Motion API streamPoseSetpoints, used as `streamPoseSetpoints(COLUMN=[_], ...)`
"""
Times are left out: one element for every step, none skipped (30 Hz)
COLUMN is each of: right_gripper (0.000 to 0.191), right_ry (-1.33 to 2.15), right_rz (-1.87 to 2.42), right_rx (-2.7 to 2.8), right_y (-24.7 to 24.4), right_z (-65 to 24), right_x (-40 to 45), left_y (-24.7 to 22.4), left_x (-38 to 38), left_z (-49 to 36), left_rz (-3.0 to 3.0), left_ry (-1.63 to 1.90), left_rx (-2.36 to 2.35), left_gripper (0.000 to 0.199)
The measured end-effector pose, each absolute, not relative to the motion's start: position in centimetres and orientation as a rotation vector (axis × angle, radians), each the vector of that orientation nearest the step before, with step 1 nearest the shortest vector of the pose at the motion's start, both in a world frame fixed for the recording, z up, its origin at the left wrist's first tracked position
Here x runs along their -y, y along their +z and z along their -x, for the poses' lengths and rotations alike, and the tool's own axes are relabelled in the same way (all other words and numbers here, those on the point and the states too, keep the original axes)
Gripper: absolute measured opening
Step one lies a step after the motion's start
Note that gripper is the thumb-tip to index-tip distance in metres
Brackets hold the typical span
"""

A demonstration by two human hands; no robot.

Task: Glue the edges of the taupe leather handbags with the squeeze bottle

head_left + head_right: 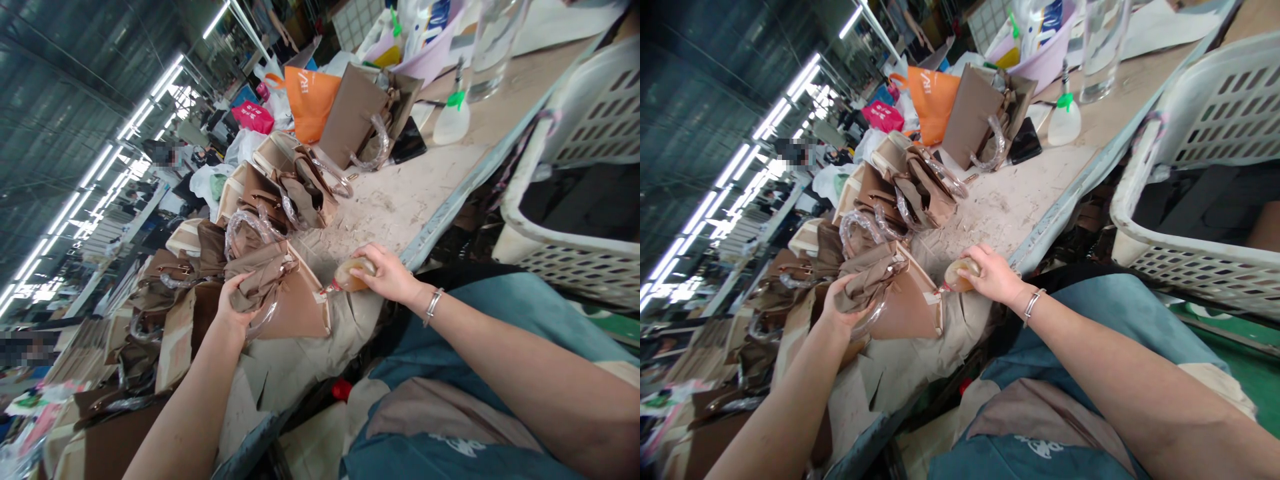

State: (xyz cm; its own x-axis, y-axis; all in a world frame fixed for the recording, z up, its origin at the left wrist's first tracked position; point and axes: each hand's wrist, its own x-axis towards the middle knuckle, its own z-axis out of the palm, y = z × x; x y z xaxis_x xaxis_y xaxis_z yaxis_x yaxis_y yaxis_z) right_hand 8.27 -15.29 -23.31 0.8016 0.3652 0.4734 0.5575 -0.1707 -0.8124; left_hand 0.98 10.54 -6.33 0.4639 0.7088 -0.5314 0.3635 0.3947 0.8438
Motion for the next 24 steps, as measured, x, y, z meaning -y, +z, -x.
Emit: streamPoseSetpoints(right_gripper=[0.022, 0.023, 0.023, 0.023, 0.023, 0.023, 0.023, 0.023, 0.023, 0.024, 0.024, 0.024, 0.024, 0.024, 0.024, 0.023, 0.023, 0.024, 0.024, 0.024, 0.024, 0.025, 0.025, 0.025], right_ry=[-0.21, -0.212, -0.202, -0.182, -0.157, -0.13, -0.103, -0.078, -0.055, -0.035, -0.02, -0.011, -0.01, -0.019, -0.035, -0.055, -0.076, -0.094, -0.102, -0.1, -0.085, -0.058, -0.026, 0.004], right_rz=[1.791, 1.8, 1.812, 1.825, 1.837, 1.847, 1.855, 1.859, 1.858, 1.853, 1.842, 1.829, 1.814, 1.8, 1.793, 1.791, 1.795, 1.803, 1.815, 1.826, 1.836, 1.842, 1.842, 1.837], right_rx=[0.694, 0.685, 0.687, 0.694, 0.701, 0.704, 0.701, 0.697, 0.694, 0.695, 0.699, 0.702, 0.7, 0.689, 0.671, 0.651, 0.633, 0.622, 0.618, 0.622, 0.633, 0.65, 0.667, 0.681], right_y=[-23.41, -23.49, -23.56, -23.61, -23.64, -23.65, -23.65, -23.64, -23.63, -23.62, -23.61, -23.6, -23.61, -23.62, -23.63, -23.65, -23.67, -23.68, -23.68, -23.67, -23.65, -23.63, -23.61, -23.6], right_z=[-8.27, -8.27, -8.24, -8.21, -8.16, -8.1, -8.04, -7.99, -7.94, -7.91, -7.89, -7.89, -7.91, -7.94, -7.98, -8.03, -8.08, -8.11, -8.12, -8.11, -8.07, -8.02, -7.97, -7.91], right_x=[15.18, 15.08, 14.99, 14.92, 14.86, 14.82, 14.8, 14.79, 14.79, 14.79, 14.79, 14.79, 14.77, 14.75, 14.73, 14.7, 14.68, 14.66, 14.67, 14.68, 14.7, 14.73, 14.75, 14.78], left_y=[-6.34, -6.34, -6.34, -6.33, -6.33, -6.33, -6.33, -6.34, -6.36, -6.39, -6.43, -6.47, -6.51, -6.53, -6.55, -6.54, -6.53, -6.51, -6.49, -6.47, -6.46, -6.46, -6.47, -6.48], left_x=[-10.61, -10.66, -10.7, -10.71, -10.71, -10.7, -10.69, -10.7, -10.72, -10.77, -10.83, -10.88, -10.93, -10.96, -10.97, -10.97, -10.96, -10.96, -10.98, -11.02, -11.07, -11.14, -11.2, -11.23], left_z=[-0.88, -0.79, -0.69, -0.6, -0.52, -0.46, -0.42, -0.38, -0.37, -0.36, -0.36, -0.37, -0.38, -0.38, -0.39, -0.38, -0.38, -0.36, -0.33, -0.29, -0.25, -0.21, -0.17, -0.14], left_rz=[-1.211, -1.217, -1.224, -1.225, -1.227, -1.228, -1.229, -1.23, -1.23, -1.228, -1.226, -1.224, -1.223, -1.222, -1.221, -1.219, -1.216, -1.213, -1.212, -1.213, -1.215, -1.216, -1.216, -1.215], left_ry=[0.295, 0.291, 0.284, 0.28, 0.279, 0.28, 0.281, 0.281, 0.279, 0.277, 0.275, 0.274, 0.274, 0.274, 0.277, 0.281, 0.282, 0.28, 0.276, 0.271, 0.262, 0.253, 0.246, 0.24], left_rx=[-1.132, -1.123, -1.11, -1.102, -1.096, -1.087, -1.079, -1.072, -1.068, -1.068, -1.068, -1.066, -1.067, -1.069, -1.073, -1.078, -1.085, -1.091, -1.09, -1.085, -1.079, -1.075, -1.07, -1.066], left_gripper=[0.011, 0.011, 0.011, 0.011, 0.011, 0.01, 0.01, 0.009, 0.009, 0.009, 0.009, 0.009, 0.009, 0.009, 0.009, 0.009, 0.009, 0.01, 0.01, 0.01, 0.009, 0.009, 0.009, 0.009])
